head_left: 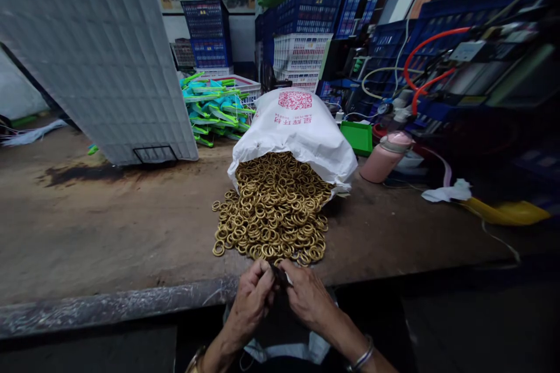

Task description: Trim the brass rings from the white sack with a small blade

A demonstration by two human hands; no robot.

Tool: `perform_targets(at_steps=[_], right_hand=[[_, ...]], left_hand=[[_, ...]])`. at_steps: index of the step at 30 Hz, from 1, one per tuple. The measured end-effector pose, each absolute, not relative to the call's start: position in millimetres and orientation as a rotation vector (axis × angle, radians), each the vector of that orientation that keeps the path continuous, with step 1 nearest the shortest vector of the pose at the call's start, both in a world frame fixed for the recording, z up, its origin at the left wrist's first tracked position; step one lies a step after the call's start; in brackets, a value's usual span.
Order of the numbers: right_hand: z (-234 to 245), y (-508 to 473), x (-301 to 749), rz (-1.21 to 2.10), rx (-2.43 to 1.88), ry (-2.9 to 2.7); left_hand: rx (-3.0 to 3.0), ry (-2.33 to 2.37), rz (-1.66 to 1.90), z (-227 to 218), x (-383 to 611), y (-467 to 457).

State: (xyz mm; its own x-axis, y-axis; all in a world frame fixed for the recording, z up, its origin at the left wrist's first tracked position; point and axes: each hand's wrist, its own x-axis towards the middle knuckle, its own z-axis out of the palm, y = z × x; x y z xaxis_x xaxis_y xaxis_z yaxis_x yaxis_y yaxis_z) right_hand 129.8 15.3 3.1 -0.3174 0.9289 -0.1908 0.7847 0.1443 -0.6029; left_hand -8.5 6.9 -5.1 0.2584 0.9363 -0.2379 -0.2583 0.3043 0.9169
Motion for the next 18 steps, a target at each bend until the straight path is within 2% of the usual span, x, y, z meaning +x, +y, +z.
perform_targets(at_steps=[5,11,18], right_hand=[[7,16,134,0.959,-1.637,-2.243],[21,10,126,0.832,-1.735,-2.235],[4,18,147,0.614,-1.927,-2.062]], left_hand=[[0.942,0.936,0.973,-1,-10,3],[0.829,0.944,0.932,-3,-15,-8],[0.7,0.844,1.029,31,-34,-27]])
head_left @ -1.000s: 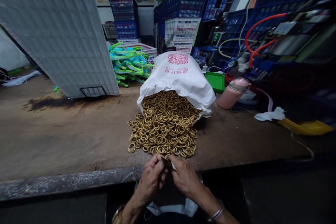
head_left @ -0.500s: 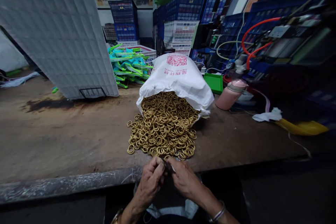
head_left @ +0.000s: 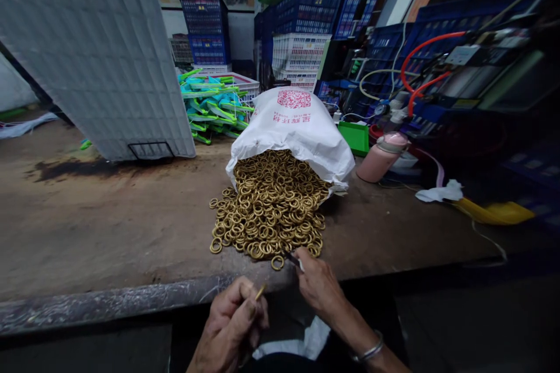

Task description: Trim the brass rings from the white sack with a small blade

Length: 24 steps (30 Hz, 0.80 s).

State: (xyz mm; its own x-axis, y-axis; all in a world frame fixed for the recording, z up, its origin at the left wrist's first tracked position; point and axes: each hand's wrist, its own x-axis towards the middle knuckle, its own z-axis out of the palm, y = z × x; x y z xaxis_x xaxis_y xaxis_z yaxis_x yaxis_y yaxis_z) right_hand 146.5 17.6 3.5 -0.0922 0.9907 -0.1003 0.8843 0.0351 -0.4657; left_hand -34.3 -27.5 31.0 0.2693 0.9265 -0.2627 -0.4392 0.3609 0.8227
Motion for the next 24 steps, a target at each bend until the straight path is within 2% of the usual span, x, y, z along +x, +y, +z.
perform_targets(at_steps=[15,24], right_hand=[[-21,17,135,0.372,-1.882,-2.081],[-12,20,128,0.472,-1.992,-2.021]], left_hand=[[0.389,0.806,1.112,22,-52,2],[0.236,0.846,1.131,-2,-50,8]])
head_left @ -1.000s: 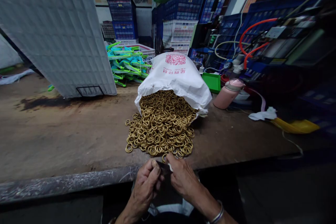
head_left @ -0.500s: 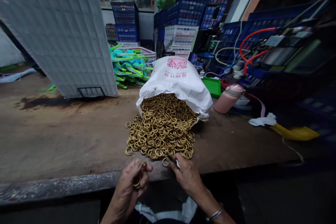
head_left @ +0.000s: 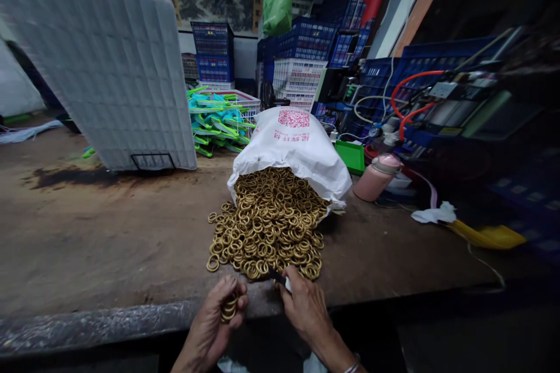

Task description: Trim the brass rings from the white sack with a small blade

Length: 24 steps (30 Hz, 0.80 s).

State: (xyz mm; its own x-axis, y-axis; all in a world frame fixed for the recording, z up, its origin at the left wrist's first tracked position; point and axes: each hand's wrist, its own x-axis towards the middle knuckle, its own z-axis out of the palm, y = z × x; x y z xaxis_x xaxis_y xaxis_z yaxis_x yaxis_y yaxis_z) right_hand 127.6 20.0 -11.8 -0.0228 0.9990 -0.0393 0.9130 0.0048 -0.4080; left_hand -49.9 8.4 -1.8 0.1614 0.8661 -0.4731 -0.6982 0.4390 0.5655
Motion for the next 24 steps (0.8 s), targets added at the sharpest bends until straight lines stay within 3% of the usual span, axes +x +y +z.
perform_targets(at_steps=[24], right_hand=[[-18,25,127,0.32,-1.99,-1.998]], left_hand=[[0.465,0.948,1.029,-8,-25,-1]])
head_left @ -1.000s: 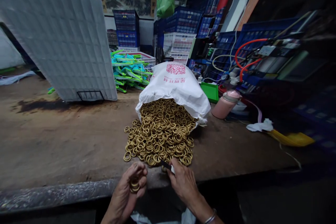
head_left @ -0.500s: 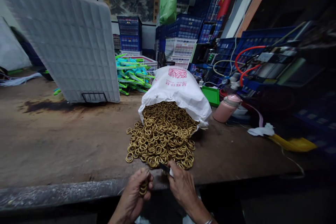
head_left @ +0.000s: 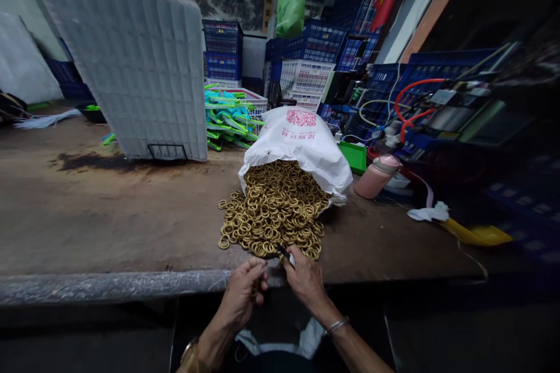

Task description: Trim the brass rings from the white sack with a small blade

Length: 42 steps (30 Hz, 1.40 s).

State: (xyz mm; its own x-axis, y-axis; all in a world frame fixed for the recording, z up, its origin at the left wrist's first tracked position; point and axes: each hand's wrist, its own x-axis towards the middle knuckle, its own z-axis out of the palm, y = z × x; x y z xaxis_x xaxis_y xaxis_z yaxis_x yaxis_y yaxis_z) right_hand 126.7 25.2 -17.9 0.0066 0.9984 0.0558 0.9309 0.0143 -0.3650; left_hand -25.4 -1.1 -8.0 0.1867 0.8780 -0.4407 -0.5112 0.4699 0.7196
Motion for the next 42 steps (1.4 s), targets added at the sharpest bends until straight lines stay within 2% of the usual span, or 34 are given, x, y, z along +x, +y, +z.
perform_targets(at_steps=[8,18,26,34,37,42], right_hand=[[-16,31,130,0.441,-1.978,-1.886],[-22,30,137,0.688,-1.675,-1.643],[-13,25,134,0.923,-1.507,-1.509],[-15,26,138,1.125,-1.398,-1.504],[-11,27,137,1.181,-1.381,-1.485],[-5,27,132,1.08,-1.439,-1.534]], left_hand=[[0.562,0.998,0.967,-2,-13,1],[0.865,1.162,1.002,-11,7,10],[0.835,1.184,1.076,-6,13,12],[1.339,1.178,1.169,3,8,9],[1.207,1.147,1.087,3,7,8],[0.944,1.111,0.866,-3,5,10]])
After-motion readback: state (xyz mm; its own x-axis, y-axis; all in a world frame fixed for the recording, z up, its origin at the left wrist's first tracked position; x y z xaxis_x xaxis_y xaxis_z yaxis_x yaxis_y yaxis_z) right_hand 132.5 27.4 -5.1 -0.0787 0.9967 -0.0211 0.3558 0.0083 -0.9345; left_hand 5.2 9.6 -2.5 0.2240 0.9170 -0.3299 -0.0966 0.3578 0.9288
